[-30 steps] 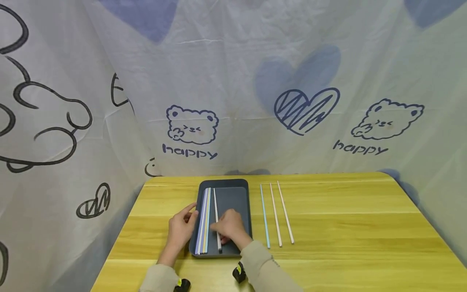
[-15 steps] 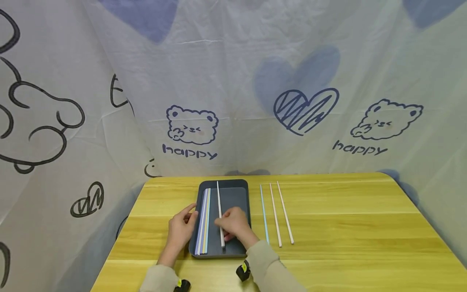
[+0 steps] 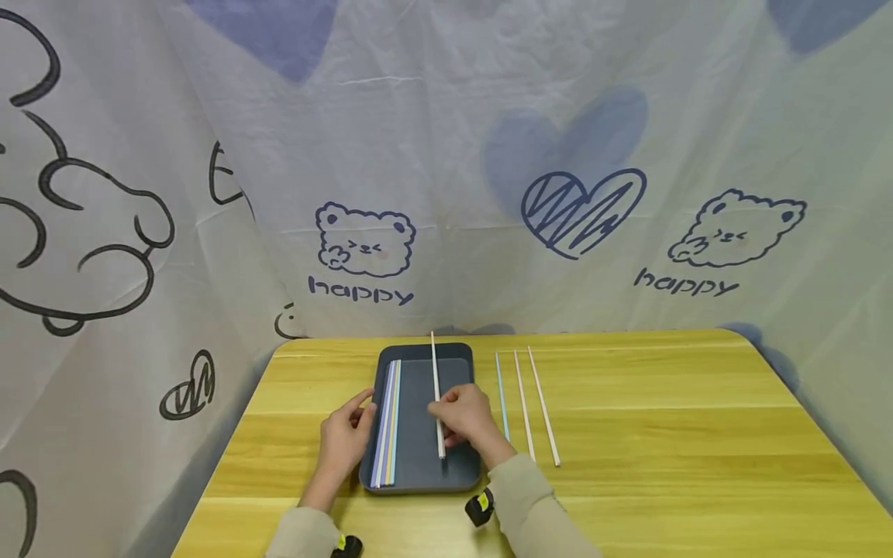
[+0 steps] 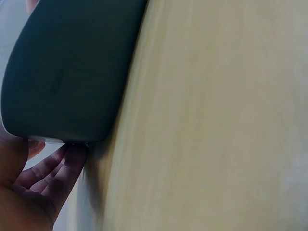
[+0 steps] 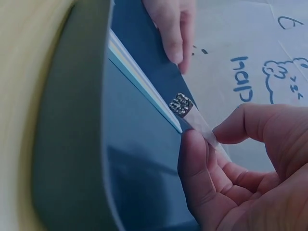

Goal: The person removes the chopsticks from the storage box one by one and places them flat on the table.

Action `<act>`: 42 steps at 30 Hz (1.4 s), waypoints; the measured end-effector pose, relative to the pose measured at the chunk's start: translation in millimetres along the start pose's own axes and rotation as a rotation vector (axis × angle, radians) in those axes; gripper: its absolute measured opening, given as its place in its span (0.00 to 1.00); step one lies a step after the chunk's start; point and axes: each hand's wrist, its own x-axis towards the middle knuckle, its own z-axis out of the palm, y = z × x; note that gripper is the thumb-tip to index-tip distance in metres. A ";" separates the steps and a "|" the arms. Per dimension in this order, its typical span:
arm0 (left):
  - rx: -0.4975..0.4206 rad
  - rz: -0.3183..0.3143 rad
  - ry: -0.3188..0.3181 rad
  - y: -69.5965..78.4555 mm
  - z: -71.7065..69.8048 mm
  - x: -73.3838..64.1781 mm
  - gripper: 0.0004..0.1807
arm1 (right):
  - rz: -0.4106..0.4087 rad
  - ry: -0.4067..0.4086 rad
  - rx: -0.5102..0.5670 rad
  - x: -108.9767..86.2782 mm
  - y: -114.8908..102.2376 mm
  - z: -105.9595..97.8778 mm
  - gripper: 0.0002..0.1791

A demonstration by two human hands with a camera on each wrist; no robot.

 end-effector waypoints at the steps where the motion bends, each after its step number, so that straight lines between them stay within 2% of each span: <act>1: 0.003 0.002 0.001 -0.4 0.0 0.1 0.18 | 0.006 0.001 0.003 0.5 -0.3 -1.9 0.06; 9: 0.021 0.019 0.007 -2.3 0.0 1.0 0.17 | 0.014 0.021 0.034 2.5 -2.5 -16.8 0.07; 26: 0.011 0.001 -0.007 -1.8 0.4 1.4 0.18 | 0.024 0.095 0.026 4.1 4.6 -50.8 0.07; 37: 0.022 0.053 0.039 -5.7 4.6 -1.0 0.17 | 0.031 0.120 0.015 1.7 21.6 -75.3 0.08; 42: 0.019 0.035 0.020 -4.7 3.7 -1.6 0.17 | 0.039 0.133 0.008 2.4 29.7 -84.6 0.10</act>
